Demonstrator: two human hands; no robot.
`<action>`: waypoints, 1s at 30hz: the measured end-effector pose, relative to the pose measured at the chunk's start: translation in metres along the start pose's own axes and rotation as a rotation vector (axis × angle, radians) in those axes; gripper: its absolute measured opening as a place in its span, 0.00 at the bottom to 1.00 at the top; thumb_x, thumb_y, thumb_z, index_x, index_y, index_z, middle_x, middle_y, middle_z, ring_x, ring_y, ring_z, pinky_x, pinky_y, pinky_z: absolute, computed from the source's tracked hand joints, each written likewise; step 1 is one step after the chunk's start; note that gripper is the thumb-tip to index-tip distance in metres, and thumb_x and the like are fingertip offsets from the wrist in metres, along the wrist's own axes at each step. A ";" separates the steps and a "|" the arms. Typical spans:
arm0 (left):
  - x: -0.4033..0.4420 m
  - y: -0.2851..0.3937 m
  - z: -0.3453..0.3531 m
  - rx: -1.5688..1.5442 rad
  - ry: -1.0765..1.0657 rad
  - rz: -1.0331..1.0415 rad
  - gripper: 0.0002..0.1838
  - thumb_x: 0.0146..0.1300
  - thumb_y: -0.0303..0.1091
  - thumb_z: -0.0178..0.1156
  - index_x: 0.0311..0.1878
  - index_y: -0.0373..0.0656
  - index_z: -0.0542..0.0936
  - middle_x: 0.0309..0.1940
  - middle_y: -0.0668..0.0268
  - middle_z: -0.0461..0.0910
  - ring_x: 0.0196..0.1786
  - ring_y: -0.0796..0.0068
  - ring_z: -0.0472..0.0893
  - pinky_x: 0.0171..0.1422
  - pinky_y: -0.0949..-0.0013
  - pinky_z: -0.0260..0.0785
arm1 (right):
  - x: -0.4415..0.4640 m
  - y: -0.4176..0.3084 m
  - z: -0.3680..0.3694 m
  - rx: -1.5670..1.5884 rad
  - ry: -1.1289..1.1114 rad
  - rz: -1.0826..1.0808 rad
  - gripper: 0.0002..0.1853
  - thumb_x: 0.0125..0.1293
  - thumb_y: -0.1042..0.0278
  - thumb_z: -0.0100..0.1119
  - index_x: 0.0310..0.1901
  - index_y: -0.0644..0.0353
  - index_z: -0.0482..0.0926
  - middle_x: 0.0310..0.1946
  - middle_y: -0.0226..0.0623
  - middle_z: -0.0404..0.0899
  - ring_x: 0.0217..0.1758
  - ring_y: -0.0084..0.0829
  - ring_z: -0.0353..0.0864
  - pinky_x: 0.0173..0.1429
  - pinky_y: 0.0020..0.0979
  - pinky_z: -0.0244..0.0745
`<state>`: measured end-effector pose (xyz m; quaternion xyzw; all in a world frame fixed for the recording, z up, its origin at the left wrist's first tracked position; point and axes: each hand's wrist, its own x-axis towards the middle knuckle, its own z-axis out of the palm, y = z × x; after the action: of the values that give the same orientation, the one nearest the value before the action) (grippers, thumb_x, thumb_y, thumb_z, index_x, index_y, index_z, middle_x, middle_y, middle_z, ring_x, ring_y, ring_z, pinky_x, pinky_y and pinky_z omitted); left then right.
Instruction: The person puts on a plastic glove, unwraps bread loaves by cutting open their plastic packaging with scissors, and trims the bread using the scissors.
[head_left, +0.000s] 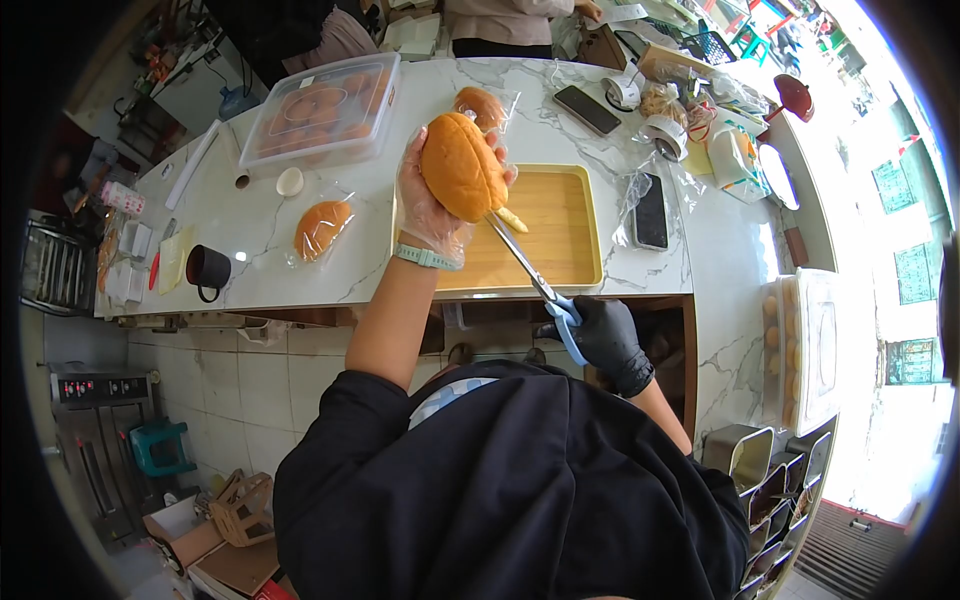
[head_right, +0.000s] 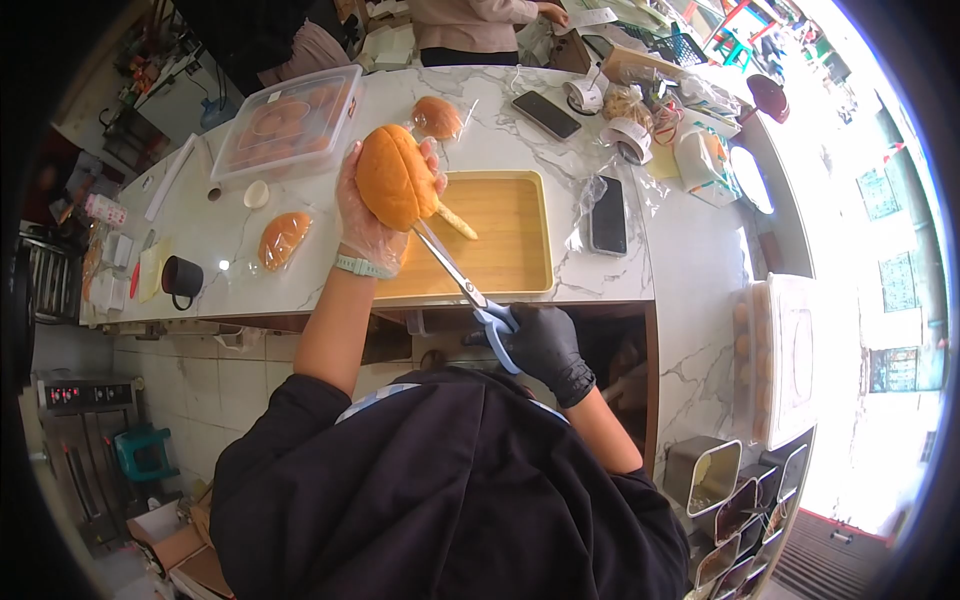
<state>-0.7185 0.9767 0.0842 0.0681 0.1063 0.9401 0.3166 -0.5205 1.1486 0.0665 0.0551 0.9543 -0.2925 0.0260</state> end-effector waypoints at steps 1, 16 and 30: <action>0.000 0.000 0.000 0.001 0.006 0.001 0.27 0.59 0.53 0.52 0.53 0.41 0.70 0.49 0.49 0.71 0.50 0.56 0.73 0.55 0.51 0.65 | 0.000 0.000 0.000 0.005 -0.003 -0.001 0.24 0.42 0.43 0.71 0.24 0.60 0.79 0.17 0.44 0.75 0.22 0.46 0.76 0.27 0.37 0.69; 0.003 0.004 -0.005 0.052 0.054 -0.173 0.29 0.58 0.53 0.53 0.54 0.39 0.67 0.46 0.46 0.72 0.48 0.50 0.75 0.52 0.42 0.68 | 0.003 0.004 0.000 -0.097 -0.061 0.025 0.26 0.47 0.38 0.63 0.23 0.58 0.77 0.19 0.45 0.77 0.26 0.47 0.78 0.32 0.42 0.73; 0.002 -0.003 0.002 0.025 0.043 -0.135 0.28 0.57 0.54 0.53 0.52 0.41 0.69 0.43 0.50 0.72 0.46 0.54 0.73 0.50 0.46 0.69 | 0.004 0.006 0.012 -0.111 -0.024 0.021 0.19 0.48 0.47 0.63 0.25 0.57 0.78 0.20 0.44 0.77 0.25 0.45 0.78 0.31 0.40 0.72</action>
<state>-0.7174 0.9806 0.0856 0.0442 0.1291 0.9164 0.3762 -0.5236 1.1477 0.0528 0.0599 0.9681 -0.2393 0.0436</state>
